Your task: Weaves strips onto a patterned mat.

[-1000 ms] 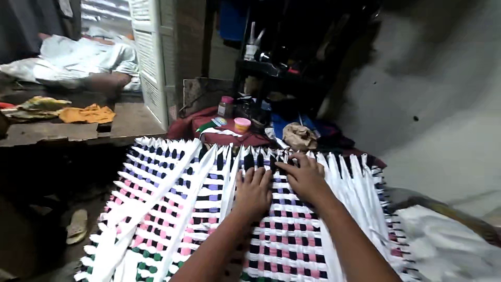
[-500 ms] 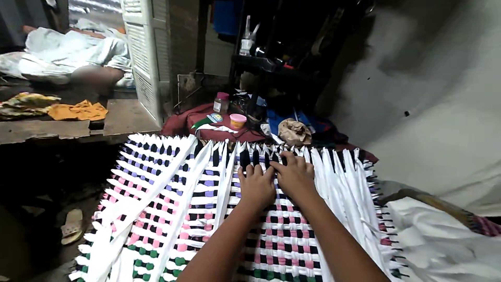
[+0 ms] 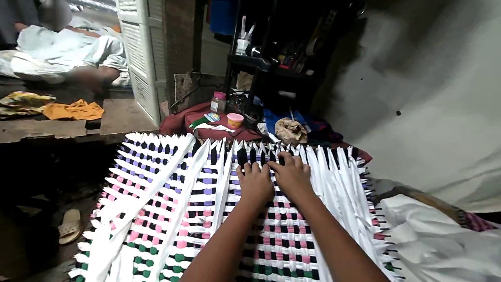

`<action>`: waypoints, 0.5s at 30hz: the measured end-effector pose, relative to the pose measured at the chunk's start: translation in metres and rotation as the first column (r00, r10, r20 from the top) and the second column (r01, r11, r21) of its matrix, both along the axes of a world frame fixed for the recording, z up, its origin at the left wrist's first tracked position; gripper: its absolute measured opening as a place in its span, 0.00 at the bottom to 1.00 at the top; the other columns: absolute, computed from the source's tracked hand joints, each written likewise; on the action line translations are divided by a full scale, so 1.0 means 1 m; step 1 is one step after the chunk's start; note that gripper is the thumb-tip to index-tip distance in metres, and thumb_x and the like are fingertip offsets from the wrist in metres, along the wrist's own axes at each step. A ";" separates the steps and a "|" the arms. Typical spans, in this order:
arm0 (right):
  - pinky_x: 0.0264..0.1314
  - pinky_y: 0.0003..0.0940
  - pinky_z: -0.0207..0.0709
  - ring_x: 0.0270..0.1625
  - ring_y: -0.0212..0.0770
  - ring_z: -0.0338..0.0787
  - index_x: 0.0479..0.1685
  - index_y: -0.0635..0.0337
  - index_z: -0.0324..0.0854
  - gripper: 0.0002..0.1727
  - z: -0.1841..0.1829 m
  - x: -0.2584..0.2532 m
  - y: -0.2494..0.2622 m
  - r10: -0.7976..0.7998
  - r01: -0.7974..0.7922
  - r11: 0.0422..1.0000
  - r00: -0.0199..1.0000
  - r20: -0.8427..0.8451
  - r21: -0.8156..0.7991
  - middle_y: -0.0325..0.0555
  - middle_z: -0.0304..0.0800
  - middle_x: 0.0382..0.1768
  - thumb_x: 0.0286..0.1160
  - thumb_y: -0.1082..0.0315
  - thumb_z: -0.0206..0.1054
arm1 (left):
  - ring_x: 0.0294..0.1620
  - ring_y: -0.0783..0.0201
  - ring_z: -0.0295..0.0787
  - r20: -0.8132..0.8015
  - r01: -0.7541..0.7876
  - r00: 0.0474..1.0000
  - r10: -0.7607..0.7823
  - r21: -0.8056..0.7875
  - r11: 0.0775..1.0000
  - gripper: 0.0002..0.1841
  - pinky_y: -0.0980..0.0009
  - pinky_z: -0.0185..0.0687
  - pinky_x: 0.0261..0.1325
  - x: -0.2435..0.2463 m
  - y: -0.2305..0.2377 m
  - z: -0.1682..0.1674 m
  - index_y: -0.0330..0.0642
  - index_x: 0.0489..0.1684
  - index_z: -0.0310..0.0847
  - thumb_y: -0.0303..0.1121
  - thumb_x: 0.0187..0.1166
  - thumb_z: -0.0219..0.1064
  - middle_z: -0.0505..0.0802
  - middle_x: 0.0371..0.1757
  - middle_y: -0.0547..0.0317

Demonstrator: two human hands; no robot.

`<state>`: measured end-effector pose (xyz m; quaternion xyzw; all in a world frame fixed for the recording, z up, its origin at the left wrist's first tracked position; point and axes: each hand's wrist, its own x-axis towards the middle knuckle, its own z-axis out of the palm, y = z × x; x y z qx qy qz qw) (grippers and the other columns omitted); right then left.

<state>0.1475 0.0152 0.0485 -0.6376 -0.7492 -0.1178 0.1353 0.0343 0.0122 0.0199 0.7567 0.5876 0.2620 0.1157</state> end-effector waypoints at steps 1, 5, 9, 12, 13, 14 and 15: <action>0.70 0.72 0.64 0.80 0.68 0.71 0.70 0.41 0.87 0.21 0.001 -0.001 0.000 -0.005 0.005 1.000 1.000 0.009 -0.003 0.54 0.71 0.83 0.85 0.72 0.61 | 0.84 0.36 0.67 0.002 0.004 1.000 -0.004 0.002 1.000 0.21 0.33 0.46 0.85 -0.001 -0.001 0.000 0.48 0.76 0.80 0.39 0.89 0.55 0.83 0.75 0.39; 0.69 0.80 0.60 0.81 0.75 0.67 0.71 0.45 0.87 0.20 0.013 -0.002 0.011 0.006 -0.007 1.000 0.999 -0.034 -0.023 0.59 0.65 0.87 0.85 0.70 0.60 | 0.83 0.36 0.67 -0.004 0.057 0.998 -0.057 0.023 0.998 0.19 0.32 0.48 0.84 -0.011 -0.004 -0.004 0.50 0.73 0.83 0.39 0.90 0.56 0.84 0.72 0.41; 0.69 0.78 0.59 0.80 0.74 0.67 0.61 0.49 0.93 0.17 0.027 -0.006 0.020 0.005 -0.003 1.000 0.993 -0.114 0.017 0.62 0.66 0.85 0.83 0.71 0.62 | 0.83 0.36 0.68 -0.007 0.075 0.997 -0.075 0.124 0.989 0.18 0.32 0.50 0.83 -0.015 -0.003 -0.010 0.48 0.71 0.84 0.39 0.90 0.57 0.83 0.73 0.39; 0.70 0.77 0.59 0.81 0.73 0.67 0.65 0.46 0.91 0.19 0.022 -0.002 0.014 0.026 -0.024 0.999 0.995 -0.099 0.023 0.57 0.64 0.87 0.84 0.71 0.60 | 0.82 0.36 0.70 -0.014 0.065 0.998 -0.064 0.341 0.938 0.17 0.32 0.53 0.81 -0.011 -0.004 -0.023 0.41 0.67 0.87 0.34 0.85 0.61 0.80 0.79 0.40; 0.70 0.78 0.59 0.82 0.73 0.66 0.67 0.45 0.90 0.20 0.019 0.002 0.010 0.043 -0.039 0.999 0.993 -0.107 0.031 0.54 0.63 0.88 0.84 0.71 0.59 | 0.84 0.38 0.69 -0.046 0.102 0.995 -0.092 0.352 0.930 0.18 0.32 0.51 0.83 -0.012 -0.004 -0.021 0.40 0.70 0.84 0.33 0.85 0.61 0.78 0.82 0.43; 0.71 0.78 0.58 0.83 0.72 0.65 0.68 0.43 0.89 0.21 0.018 0.005 0.007 0.056 -0.051 0.998 0.991 -0.118 0.045 0.50 0.62 0.90 0.84 0.71 0.58 | 0.86 0.40 0.66 -0.076 0.143 0.989 -0.126 0.316 0.938 0.21 0.32 0.48 0.85 -0.012 -0.001 -0.016 0.40 0.76 0.79 0.32 0.86 0.60 0.76 0.84 0.46; 0.72 0.79 0.56 0.84 0.72 0.64 0.69 0.42 0.89 0.22 0.016 0.010 0.002 0.075 -0.068 0.996 0.988 -0.134 0.052 0.48 0.60 0.91 0.84 0.72 0.57 | 0.86 0.40 0.67 -0.067 0.170 0.985 -0.157 0.279 0.945 0.23 0.31 0.46 0.85 -0.010 -0.001 -0.015 0.43 0.81 0.74 0.31 0.86 0.60 0.78 0.83 0.46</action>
